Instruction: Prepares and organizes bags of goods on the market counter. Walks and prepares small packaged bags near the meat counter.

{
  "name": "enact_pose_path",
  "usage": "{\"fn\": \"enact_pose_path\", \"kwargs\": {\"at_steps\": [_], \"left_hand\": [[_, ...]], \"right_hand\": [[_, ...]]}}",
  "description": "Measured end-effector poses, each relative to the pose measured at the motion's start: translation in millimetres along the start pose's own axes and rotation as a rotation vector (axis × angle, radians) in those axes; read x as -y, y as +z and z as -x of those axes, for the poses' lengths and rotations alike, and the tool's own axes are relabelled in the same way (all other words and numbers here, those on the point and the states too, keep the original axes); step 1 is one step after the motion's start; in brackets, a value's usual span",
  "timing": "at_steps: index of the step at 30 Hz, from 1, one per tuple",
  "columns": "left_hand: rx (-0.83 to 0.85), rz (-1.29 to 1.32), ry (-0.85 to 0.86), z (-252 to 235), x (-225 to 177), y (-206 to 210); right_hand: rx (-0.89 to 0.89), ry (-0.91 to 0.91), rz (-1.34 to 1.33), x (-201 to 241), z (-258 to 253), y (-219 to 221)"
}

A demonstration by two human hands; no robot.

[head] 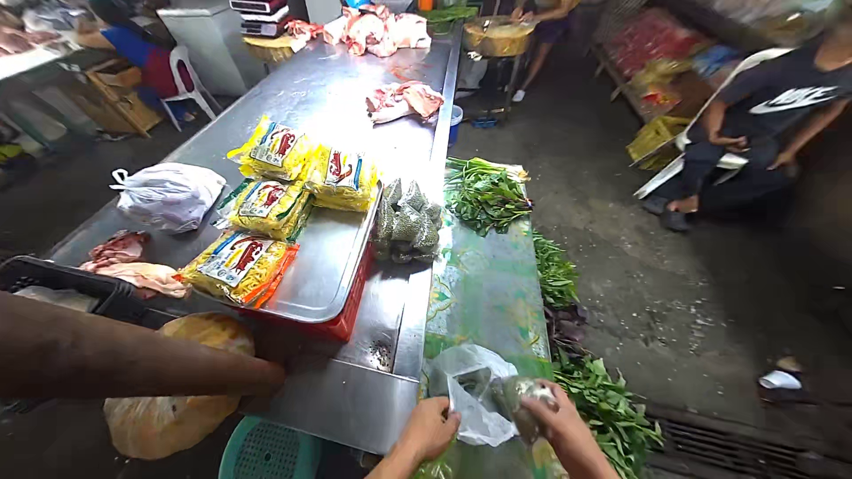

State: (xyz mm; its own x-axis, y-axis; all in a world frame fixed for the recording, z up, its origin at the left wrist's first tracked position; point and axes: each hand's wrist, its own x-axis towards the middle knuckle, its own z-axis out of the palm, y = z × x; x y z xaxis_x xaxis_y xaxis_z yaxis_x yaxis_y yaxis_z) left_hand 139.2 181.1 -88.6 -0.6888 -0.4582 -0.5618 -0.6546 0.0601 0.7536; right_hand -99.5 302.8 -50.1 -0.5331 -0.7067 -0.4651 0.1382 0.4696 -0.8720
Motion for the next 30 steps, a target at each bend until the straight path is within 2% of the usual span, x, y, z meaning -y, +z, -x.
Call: {"fn": "enact_pose_path", "kwargs": {"at_steps": [2, 4, 6, 8, 11, 14, 17, 18, 21, 23, 30], "left_hand": [[0.021, -0.016, 0.068, 4.8, 5.6, -3.7], [0.043, -0.015, 0.128, 9.2, 13.3, -7.9], [0.048, 0.016, 0.19, 12.8, 20.4, -14.0], [0.045, 0.057, 0.252, 15.2, 26.4, -20.8], [0.049, 0.097, 0.337, 18.7, 38.0, -24.8], [0.042, 0.13, 0.388, 16.7, 45.1, -21.9], [0.038, 0.131, 0.427, 16.5, 48.8, -20.6], [0.041, 0.136, 0.441, 16.2, 50.5, -20.6], [0.055, 0.157, 0.47, 14.8, 53.2, -21.2], [0.069, 0.16, 0.478, 15.2, 52.8, -23.4], [0.043, 0.179, 0.502, 17.5, 50.9, -26.2]], "right_hand": [[0.018, 0.051, -0.5, 33.0, -3.9, 19.1], [0.197, 0.083, -0.767, 79.3, -14.2, 43.4], [0.415, 0.004, -0.737, 120.1, -27.7, 77.5], [0.508, -0.084, -0.675, 162.5, -39.8, 119.4], [0.431, -0.272, -0.459, 232.2, -57.7, 177.3], [0.366, -0.488, -0.167, 283.8, -99.0, 208.4], [0.294, -0.562, 0.034, 316.9, -143.5, 235.4], [0.23, -0.591, 0.135, 323.9, -155.8, 244.8], [-0.04, -0.676, 0.669, 337.3, -181.3, 270.2], [-0.133, -0.679, 0.902, 337.5, -191.4, 284.6], [-0.163, -0.667, 1.173, 323.4, -209.7, 308.4]]}}
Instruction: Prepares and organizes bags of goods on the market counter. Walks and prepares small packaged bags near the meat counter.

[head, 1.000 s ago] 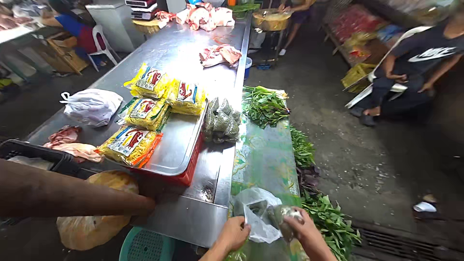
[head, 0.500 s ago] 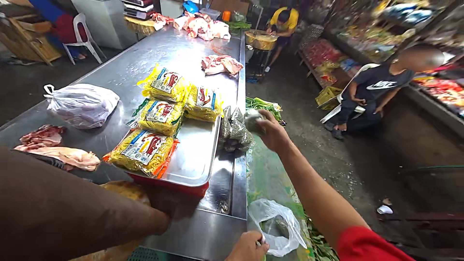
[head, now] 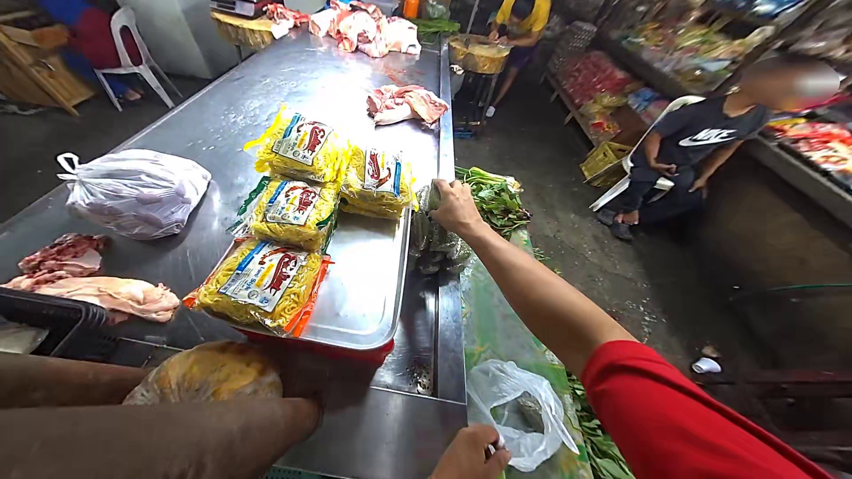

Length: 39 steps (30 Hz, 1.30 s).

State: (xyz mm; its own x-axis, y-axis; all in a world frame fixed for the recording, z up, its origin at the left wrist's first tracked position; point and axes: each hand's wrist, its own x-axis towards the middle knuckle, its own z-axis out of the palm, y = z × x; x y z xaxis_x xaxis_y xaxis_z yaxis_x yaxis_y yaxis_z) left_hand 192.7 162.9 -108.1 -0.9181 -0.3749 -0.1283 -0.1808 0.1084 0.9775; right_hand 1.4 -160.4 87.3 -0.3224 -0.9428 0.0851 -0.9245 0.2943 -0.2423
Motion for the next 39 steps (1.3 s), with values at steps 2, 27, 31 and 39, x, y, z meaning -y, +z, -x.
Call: {"fn": "enact_pose_path", "kwargs": {"at_steps": [2, 27, 31, 39], "left_hand": [[-0.001, 0.013, 0.0, -0.2, -0.7, 0.1], [0.038, 0.007, -0.013, -5.4, 2.2, -0.7], [0.062, 0.006, -0.136, -5.6, -5.5, -3.4], [-0.566, 0.116, -0.294, 16.7, -113.6, -118.4]], "right_hand": [[-0.003, -0.016, 0.032, 5.0, 3.0, 3.7], [-0.242, -0.207, -0.148, -17.6, 10.6, 37.2], [-0.26, -0.239, -0.151, -23.7, 11.8, 49.1], [-0.183, -0.29, -0.193, -30.0, 15.7, 44.8]]}}
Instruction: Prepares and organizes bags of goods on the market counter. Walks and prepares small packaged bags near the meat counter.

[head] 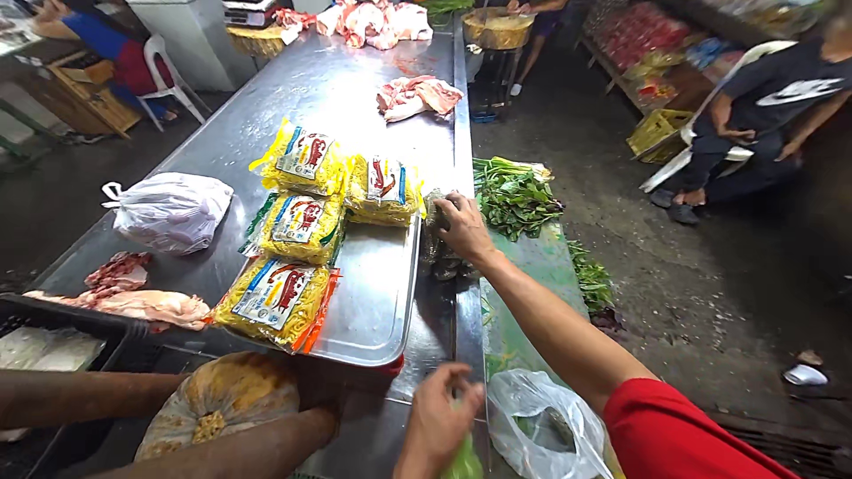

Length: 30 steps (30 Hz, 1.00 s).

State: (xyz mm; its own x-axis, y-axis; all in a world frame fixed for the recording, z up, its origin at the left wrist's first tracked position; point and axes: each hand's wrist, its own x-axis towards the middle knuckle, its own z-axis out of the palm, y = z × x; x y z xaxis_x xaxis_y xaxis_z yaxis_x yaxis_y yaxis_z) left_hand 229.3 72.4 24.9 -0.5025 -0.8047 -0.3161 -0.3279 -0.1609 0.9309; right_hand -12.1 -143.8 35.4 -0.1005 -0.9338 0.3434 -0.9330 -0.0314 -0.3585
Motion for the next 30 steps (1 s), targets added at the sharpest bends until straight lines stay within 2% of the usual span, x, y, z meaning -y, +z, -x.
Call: {"fn": "enact_pose_path", "kwargs": {"at_steps": [3, 6, 9, 11, 15, 19, 24, 27, 30], "left_hand": [[-0.355, 0.201, 0.086, -37.8, -31.1, -49.3], [-0.537, 0.363, 0.071, -82.0, -54.2, -85.3], [-0.56, 0.456, -0.007, -127.2, -78.1, -108.3], [-0.578, 0.451, -0.046, -161.8, -86.2, -118.3], [-0.607, 0.409, -0.144, -205.1, -94.8, -131.8], [-0.58, 0.406, -0.18, -218.8, -96.4, -144.8], [-0.559, 0.479, -0.223, -238.1, -98.7, -149.6], [-0.631, 0.567, -0.15, -244.9, -97.4, -140.9], [-0.679, 0.612, -0.147, -240.7, -100.9, -133.4]], "right_hand": [[0.02, -0.024, -0.039, 2.8, 5.0, -5.1], [-0.061, -0.058, -0.152, 9.2, -9.2, -19.3], [-0.1, -0.058, -0.292, 24.2, -57.8, -31.0], [-0.044, -0.004, -0.362, 36.5, -103.4, -32.8], [0.379, 0.1, -0.299, 41.5, -185.0, -18.0], [0.748, 0.139, -0.236, 44.2, -212.1, -1.4], [0.823, 0.236, -0.331, 41.3, -217.5, 7.0], [0.772, 0.211, -0.317, 44.7, -214.2, 5.1], [0.724, 0.219, -0.255, 51.5, -204.6, 0.5]]}}
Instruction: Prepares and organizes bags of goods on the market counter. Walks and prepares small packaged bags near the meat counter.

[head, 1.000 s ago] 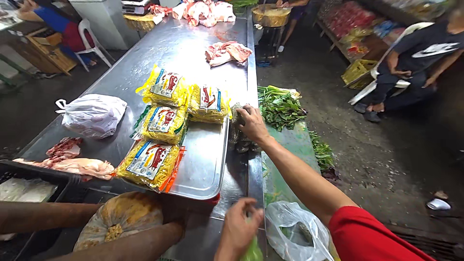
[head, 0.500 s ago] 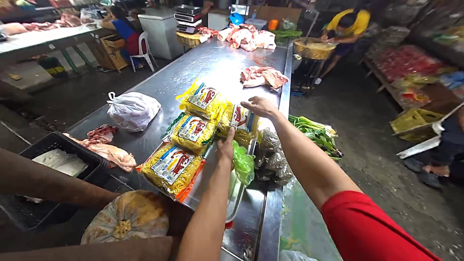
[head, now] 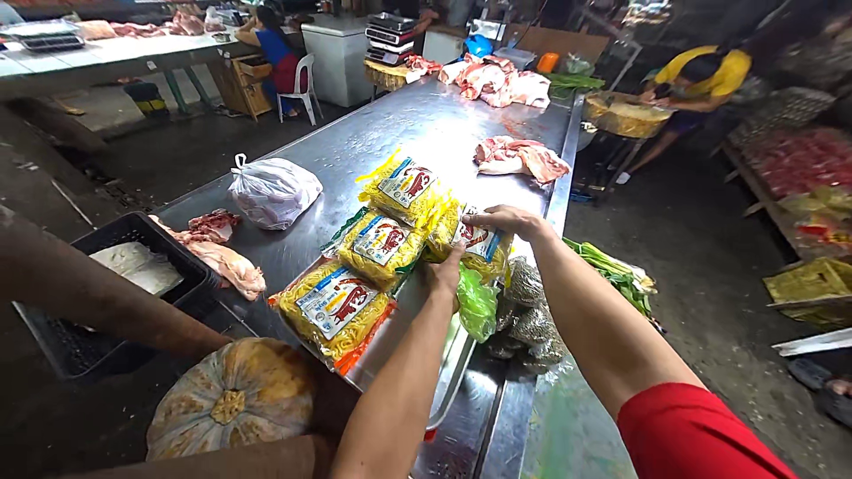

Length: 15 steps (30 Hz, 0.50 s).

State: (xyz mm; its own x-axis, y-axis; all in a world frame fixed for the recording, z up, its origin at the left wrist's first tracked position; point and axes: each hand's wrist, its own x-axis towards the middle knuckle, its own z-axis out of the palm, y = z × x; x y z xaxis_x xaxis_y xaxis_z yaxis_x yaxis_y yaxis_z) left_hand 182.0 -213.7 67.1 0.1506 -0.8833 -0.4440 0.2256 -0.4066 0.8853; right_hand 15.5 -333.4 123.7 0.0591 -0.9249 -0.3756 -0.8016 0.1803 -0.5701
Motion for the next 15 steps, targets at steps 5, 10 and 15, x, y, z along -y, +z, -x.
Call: {"fn": "enact_pose_path", "kwargs": {"at_steps": [5, 10, 15], "left_hand": [[0.015, -0.033, -0.011, 31.3, -1.5, -10.7], [0.028, -0.023, -0.055, 64.0, 8.9, -23.6], [0.032, -0.012, -0.081, 97.1, 17.8, -43.5]], "right_hand": [[0.1, 0.037, 0.017, 2.8, 28.2, 4.9], [0.203, -0.027, 0.197, 20.4, 47.5, 11.7], [0.316, -0.083, 0.423, 47.8, 68.4, 23.4]]}}
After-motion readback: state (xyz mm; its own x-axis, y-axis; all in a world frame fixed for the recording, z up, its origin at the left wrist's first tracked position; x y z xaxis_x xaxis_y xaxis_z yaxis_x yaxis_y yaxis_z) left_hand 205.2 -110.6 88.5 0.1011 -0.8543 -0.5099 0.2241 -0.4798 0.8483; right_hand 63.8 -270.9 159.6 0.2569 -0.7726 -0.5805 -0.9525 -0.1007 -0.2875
